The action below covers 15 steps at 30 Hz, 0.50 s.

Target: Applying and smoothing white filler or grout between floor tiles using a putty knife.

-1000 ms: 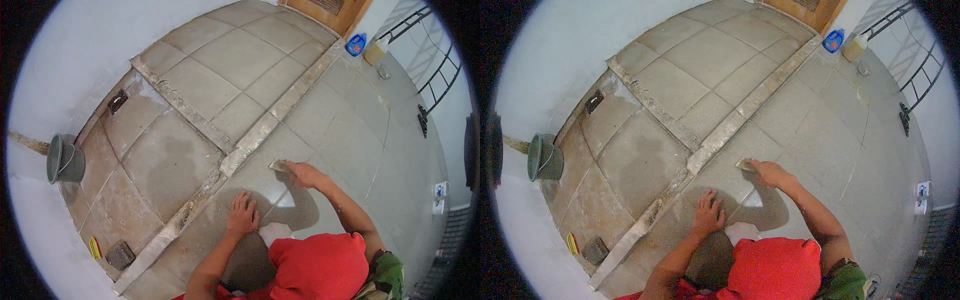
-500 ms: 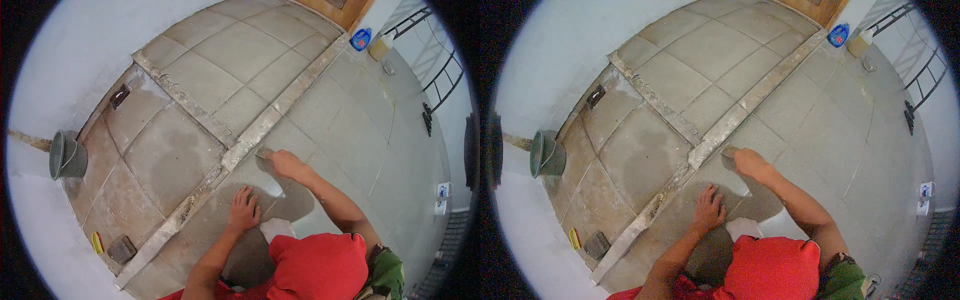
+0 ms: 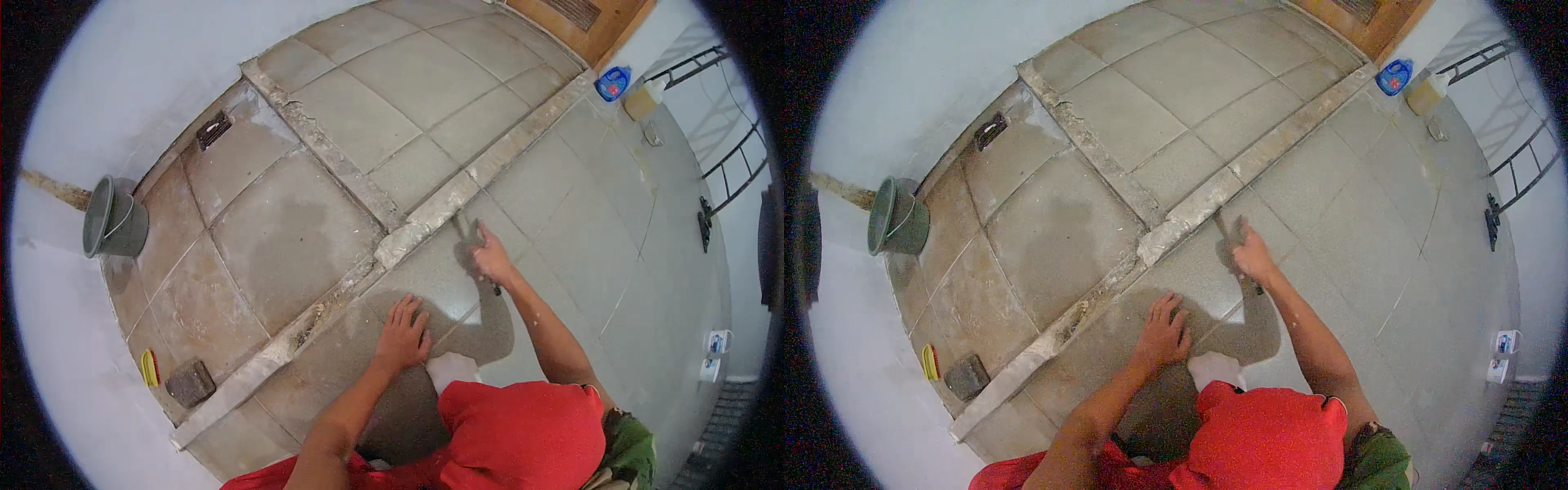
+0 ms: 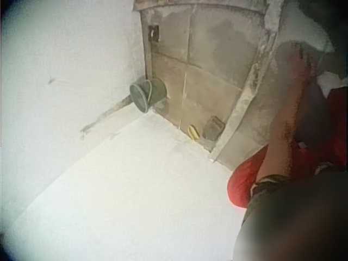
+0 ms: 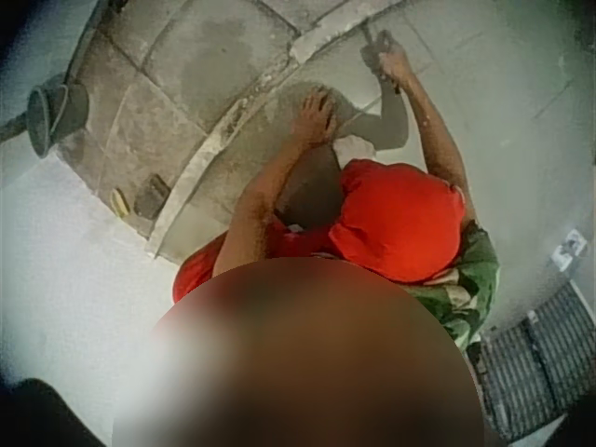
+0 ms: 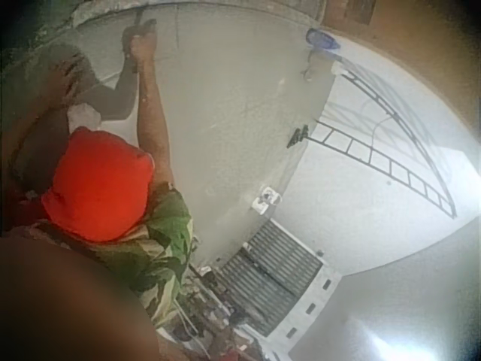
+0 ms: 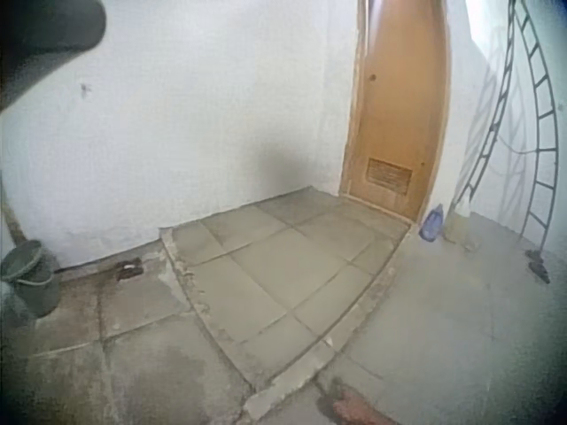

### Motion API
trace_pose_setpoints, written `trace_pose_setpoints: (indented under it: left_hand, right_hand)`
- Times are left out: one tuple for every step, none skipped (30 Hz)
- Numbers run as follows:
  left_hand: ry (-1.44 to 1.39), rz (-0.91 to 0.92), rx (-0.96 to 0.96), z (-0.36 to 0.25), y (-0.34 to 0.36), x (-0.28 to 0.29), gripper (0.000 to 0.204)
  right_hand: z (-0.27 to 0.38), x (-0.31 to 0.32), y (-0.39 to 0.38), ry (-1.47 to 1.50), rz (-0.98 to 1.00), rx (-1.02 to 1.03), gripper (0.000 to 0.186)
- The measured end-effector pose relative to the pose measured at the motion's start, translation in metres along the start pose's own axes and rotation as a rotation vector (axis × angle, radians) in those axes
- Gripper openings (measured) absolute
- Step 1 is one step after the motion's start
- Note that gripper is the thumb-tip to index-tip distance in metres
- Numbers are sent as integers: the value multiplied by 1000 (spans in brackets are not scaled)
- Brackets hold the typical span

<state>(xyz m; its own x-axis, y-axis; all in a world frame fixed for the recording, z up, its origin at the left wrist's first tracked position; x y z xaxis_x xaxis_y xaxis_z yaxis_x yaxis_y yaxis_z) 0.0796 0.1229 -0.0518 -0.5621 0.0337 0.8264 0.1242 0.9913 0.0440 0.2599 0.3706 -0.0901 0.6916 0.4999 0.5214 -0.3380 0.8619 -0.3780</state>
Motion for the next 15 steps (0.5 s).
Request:
trace_pose_setpoints:
  left_hand:
    - [16,18,20,4,-4,1,44]
    - [28,34,18,3,-4,2,44]
    - [28,32,15,3,-3,2,44]
    - [20,28,1,2,-1,-1,46]
    - [11,26,-13,0,1,-4,49]
    - [9,27,-15,-2,2,-2,49]
    - [2,22,-18,-3,2,0,47]
    - [-3,15,-15,-3,1,2,45]
    - [-1,15,-13,-2,-1,0,45]
    - [27,49,17,1,-3,-4,45]
    - [56,83,45,2,-3,-5,45]
    - [58,85,44,2,-2,-5,45]
    - [27,50,16,0,-1,-3,48]
    - [-4,12,-11,-2,1,0,52]
    - [-3,13,-10,-2,1,1,52]
  right_hand:
    - [42,-22,-21,173,171,-141,69]
    - [66,-34,-34,231,228,-129,65]
    - [79,-48,-44,289,286,-117,60]
    - [78,-58,-45,288,278,-116,60]
    - [73,-73,-44,384,350,-92,45]
    - [74,-83,-47,478,426,-67,29]
    - [69,-85,-54,478,423,-69,29]
    - [70,-93,-67,611,547,-176,24]
    - [73,-101,-80,743,668,-283,22]
    - [76,-101,-88,744,670,-283,22]
    - [82,-103,-96,668,761,-219,19]
    - [85,-106,-104,590,850,-156,17]
    - [75,-106,-102,532,743,-152,23]
    - [76,-102,-102,533,744,-151,23]
    - [77,-91,-96,613,578,-131,24]
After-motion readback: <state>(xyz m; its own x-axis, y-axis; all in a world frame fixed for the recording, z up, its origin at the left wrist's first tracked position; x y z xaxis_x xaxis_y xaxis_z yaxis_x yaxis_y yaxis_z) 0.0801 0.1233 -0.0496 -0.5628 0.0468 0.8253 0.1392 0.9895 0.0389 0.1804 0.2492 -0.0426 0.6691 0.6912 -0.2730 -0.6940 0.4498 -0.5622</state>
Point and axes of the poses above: each hand's wrist, its own y-axis towards the middle knuckle, its own x-axis out of the back of the hand, z = x × y, the point moved 5 cm from there along y, towards the middle knuckle, and after that the axes turned 6 degrees about z, right-handed, at the moved point
